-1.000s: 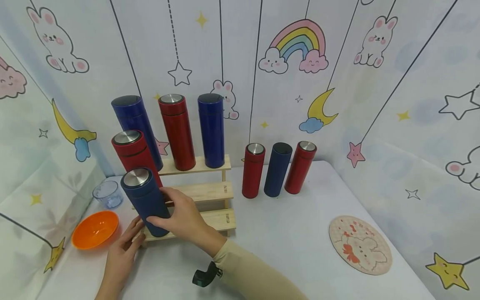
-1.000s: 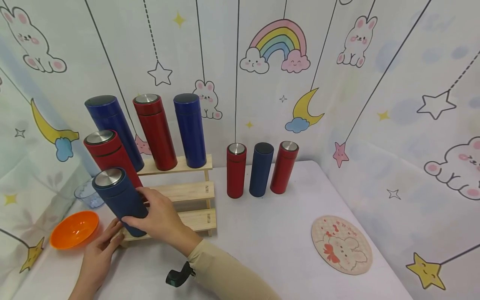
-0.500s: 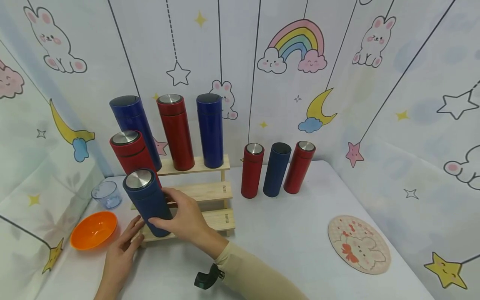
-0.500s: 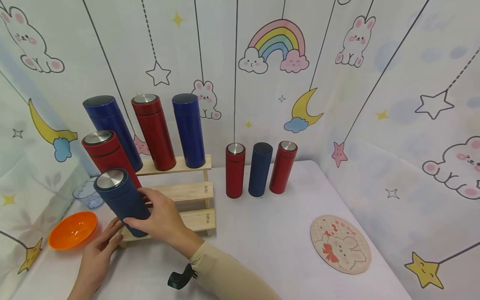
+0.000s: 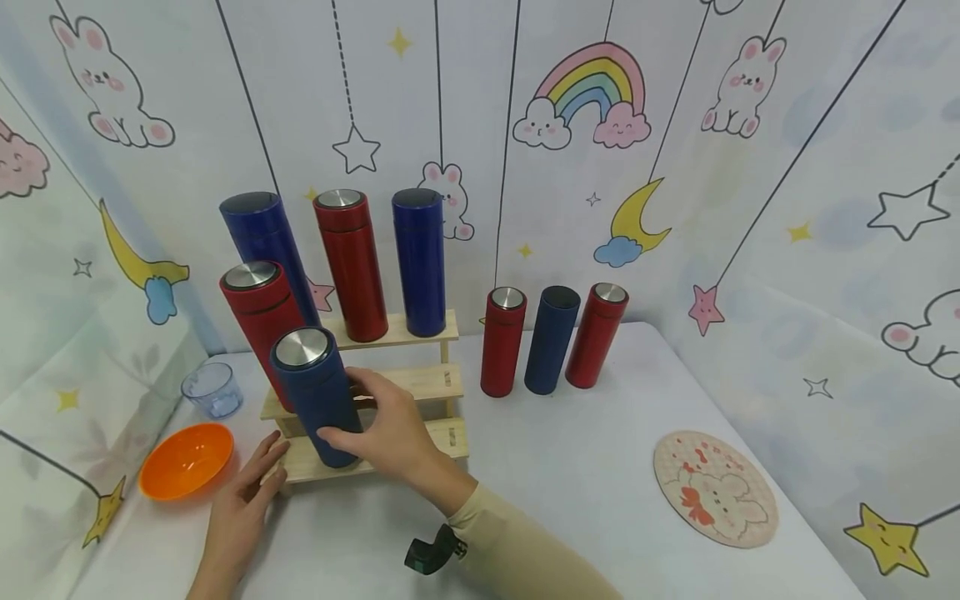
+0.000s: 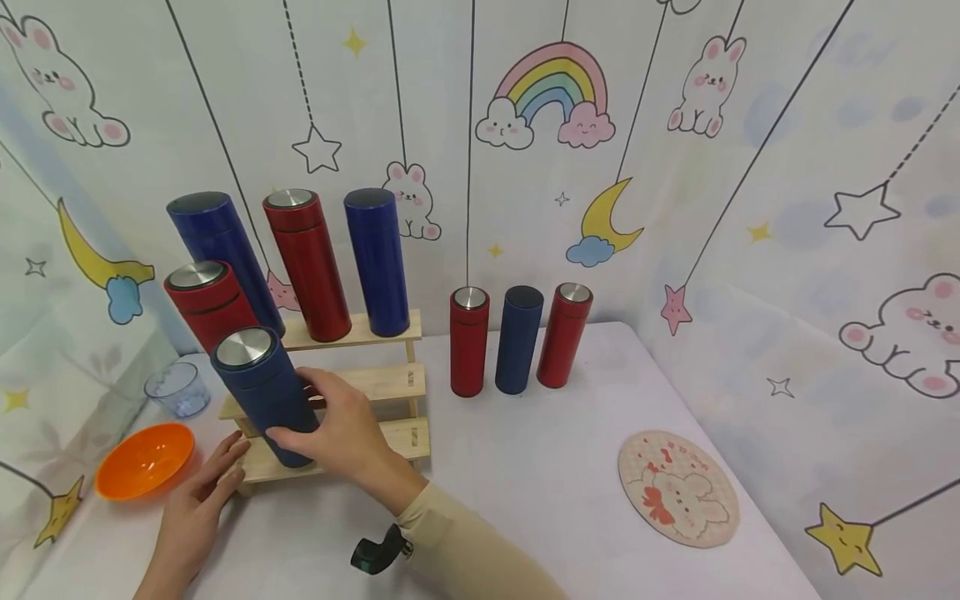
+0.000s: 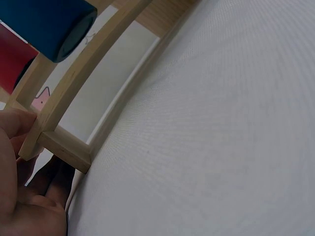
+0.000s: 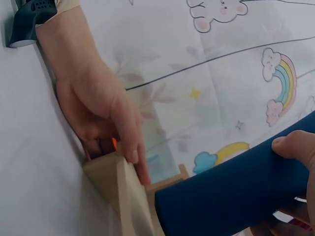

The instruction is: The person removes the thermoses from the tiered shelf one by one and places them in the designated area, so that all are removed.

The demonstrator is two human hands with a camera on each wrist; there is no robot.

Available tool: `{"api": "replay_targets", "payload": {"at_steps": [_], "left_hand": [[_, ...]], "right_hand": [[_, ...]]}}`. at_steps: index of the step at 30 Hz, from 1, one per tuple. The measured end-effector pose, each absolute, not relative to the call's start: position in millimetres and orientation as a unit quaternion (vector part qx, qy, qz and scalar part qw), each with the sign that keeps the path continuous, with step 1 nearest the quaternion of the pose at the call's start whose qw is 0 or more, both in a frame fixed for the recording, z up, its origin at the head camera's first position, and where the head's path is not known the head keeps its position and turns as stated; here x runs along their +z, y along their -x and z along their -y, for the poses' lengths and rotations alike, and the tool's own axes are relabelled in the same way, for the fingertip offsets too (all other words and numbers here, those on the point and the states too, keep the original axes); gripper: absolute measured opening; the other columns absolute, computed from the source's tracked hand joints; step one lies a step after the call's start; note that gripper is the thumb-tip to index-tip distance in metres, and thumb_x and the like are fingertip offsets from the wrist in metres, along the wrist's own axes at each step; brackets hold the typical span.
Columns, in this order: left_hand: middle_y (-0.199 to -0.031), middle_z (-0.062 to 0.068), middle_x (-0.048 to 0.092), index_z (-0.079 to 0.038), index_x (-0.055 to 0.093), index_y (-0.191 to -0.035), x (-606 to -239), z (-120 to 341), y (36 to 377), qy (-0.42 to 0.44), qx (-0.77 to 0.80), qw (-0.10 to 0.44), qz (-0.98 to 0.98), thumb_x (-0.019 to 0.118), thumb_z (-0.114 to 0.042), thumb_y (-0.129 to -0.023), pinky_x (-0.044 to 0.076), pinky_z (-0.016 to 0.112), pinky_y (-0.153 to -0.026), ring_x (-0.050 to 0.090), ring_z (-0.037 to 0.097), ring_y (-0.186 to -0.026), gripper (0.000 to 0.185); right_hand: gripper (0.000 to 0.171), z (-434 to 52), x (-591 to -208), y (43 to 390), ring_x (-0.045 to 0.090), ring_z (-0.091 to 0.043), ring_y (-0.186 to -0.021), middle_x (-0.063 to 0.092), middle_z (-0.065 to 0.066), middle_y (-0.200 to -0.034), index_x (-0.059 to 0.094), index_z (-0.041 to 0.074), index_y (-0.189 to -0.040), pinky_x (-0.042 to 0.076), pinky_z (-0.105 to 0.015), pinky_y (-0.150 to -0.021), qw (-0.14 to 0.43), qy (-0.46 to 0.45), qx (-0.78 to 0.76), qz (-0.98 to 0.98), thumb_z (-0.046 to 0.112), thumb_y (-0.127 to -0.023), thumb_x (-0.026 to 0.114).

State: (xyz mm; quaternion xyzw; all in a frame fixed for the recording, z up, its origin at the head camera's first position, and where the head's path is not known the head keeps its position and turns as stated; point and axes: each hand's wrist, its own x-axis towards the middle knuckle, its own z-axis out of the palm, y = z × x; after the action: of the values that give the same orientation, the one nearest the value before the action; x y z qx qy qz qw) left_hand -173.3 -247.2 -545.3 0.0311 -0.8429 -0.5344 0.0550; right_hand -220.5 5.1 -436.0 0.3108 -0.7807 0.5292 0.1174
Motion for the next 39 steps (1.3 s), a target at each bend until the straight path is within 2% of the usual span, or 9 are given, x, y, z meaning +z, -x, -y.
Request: {"api": "replay_targets", "payload": {"at_steps": [9, 16, 22, 27, 32, 39], "left_hand": [[-0.171, 0.007, 0.042, -0.013, 0.057, -0.16, -548, 247, 173, -0.02, -0.533, 0.076, 0.842, 0.059, -0.032, -0.114, 0.036, 0.001, -0.099, 0.033, 0.009, -0.158, 0.05], [-0.171, 0.006, 0.041, -0.015, 0.057, -0.16, -547, 248, 174, -0.019, -0.534, 0.076, 0.842, 0.059, -0.034, -0.114, 0.037, 0.002, -0.1, 0.033, 0.006, -0.157, 0.049], [-0.17, 0.009, 0.043, -0.01, 0.058, -0.158, -550, 248, 175, -0.004, -0.542, 0.09, 0.836, 0.061, -0.026, -0.114, 0.037, 0.003, -0.101, 0.035, 0.0, -0.154, 0.047], [-0.168, 0.012, 0.045, -0.007, 0.06, -0.156, -552, 249, 176, 0.005, -0.545, 0.104, 0.832, 0.062, -0.02, -0.113, 0.037, 0.003, -0.102, 0.036, -0.002, -0.152, 0.045], [-0.169, 0.011, 0.045, -0.009, 0.059, -0.157, -552, 249, 176, -0.002, -0.535, 0.099, 0.839, 0.061, -0.023, -0.114, 0.035, 0.002, -0.103, 0.034, -0.002, -0.153, 0.045], [-0.169, 0.012, 0.044, -0.008, 0.059, -0.157, -549, 248, 175, 0.001, -0.54, 0.101, 0.836, 0.062, -0.023, -0.113, 0.035, 0.003, -0.103, 0.033, 0.0, -0.154, 0.046]], "right_hand": [[0.072, -22, -420, 220, 0.065, -0.005, -0.123, 0.068, 0.003, -0.14, 0.057, 0.016, -0.153, 0.059, -0.029, -0.099, 0.129, -0.304, 0.532, 0.78, 0.022, -0.09, 0.093], [0.072, -35, -412, 222, 0.067, -0.007, -0.123, 0.069, 0.002, -0.139, 0.058, 0.015, -0.152, 0.059, -0.028, -0.097, 0.146, -0.311, 0.536, 0.771, 0.019, -0.089, 0.093], [0.071, -50, -407, 224, 0.067, -0.01, -0.123, 0.069, 0.001, -0.14, 0.058, 0.014, -0.151, 0.059, -0.028, -0.098, 0.156, -0.313, 0.54, 0.765, 0.016, -0.089, 0.093], [0.073, -64, -407, 226, 0.069, -0.016, -0.124, 0.069, -0.004, -0.142, 0.057, 0.014, -0.153, 0.059, -0.03, -0.099, 0.16, -0.312, 0.536, 0.768, 0.015, -0.089, 0.092], [0.074, -78, -407, 230, 0.069, -0.016, -0.122, 0.07, -0.003, -0.14, 0.058, 0.015, -0.153, 0.06, -0.032, -0.099, 0.166, -0.308, 0.532, 0.771, 0.014, -0.088, 0.093], [0.068, -98, -403, 231, 0.071, -0.019, -0.119, 0.073, -0.005, -0.135, 0.062, 0.01, -0.147, 0.062, -0.042, -0.096, 0.179, -0.284, 0.527, 0.78, 0.014, -0.086, 0.093]]}}
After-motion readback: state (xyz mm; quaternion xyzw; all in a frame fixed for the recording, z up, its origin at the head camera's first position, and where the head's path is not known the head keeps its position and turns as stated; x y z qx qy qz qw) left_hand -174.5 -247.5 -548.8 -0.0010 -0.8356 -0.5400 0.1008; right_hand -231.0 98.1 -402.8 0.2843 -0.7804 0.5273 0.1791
